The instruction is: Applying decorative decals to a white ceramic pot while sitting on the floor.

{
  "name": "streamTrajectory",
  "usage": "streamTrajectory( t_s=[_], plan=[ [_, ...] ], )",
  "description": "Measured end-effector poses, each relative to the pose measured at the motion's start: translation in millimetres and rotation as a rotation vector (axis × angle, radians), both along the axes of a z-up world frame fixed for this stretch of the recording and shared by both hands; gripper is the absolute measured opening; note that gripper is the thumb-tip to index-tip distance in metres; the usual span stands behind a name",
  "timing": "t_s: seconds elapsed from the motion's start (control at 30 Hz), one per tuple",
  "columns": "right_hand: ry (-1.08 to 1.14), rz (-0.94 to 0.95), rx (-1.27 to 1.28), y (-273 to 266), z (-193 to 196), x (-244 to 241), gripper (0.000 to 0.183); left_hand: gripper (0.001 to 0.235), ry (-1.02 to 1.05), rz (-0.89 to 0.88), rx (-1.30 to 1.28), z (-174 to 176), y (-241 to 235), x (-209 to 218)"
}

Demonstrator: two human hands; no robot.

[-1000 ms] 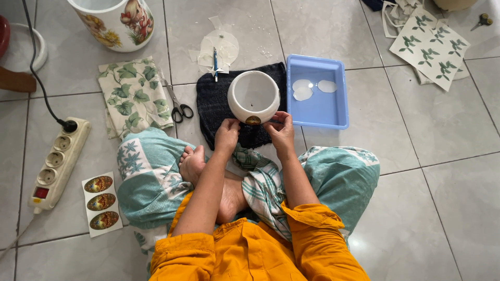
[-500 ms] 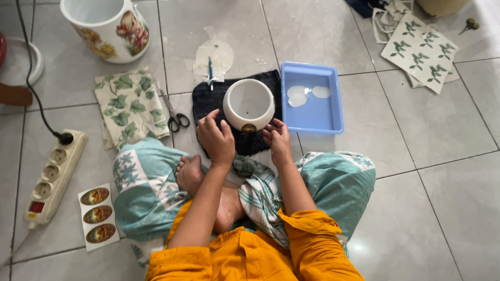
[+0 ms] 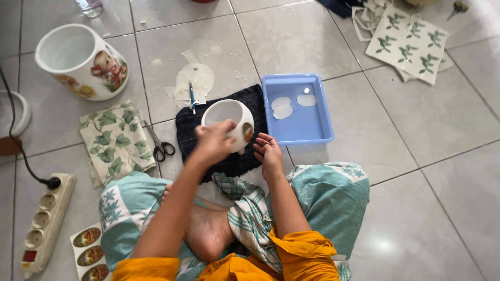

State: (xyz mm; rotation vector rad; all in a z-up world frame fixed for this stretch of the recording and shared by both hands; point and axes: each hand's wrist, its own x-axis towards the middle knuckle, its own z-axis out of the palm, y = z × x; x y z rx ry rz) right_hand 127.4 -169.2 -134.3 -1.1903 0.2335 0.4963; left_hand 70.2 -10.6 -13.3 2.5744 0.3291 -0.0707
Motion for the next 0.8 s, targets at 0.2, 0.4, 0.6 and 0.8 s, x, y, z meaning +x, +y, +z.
streamTrajectory(
  t_s=[0.2,0.4,0.6,0.8],
  plan=[
    [0.136,0.034,-0.012,18.4,-19.1,-1.9,0.039,0.018,0.059,-0.525,0.015,62.0,49.2,-22.9],
    [0.045,0.083,0.094,15.4,25.9,-18.0,0.050,0.023,0.173,-0.418,0.057,85.8,55.3,-10.8],
    [-0.049,0.140,0.156,18.1,44.6,-20.7,0.060,0.027,0.049,-0.375,-0.006,58.2,86.0,-5.5],
    [-0.061,0.123,0.140,20.9,43.4,-16.2,0.056,0.030,-0.035,-0.353,-0.116,38.9,92.2,-6.1]
  ],
)
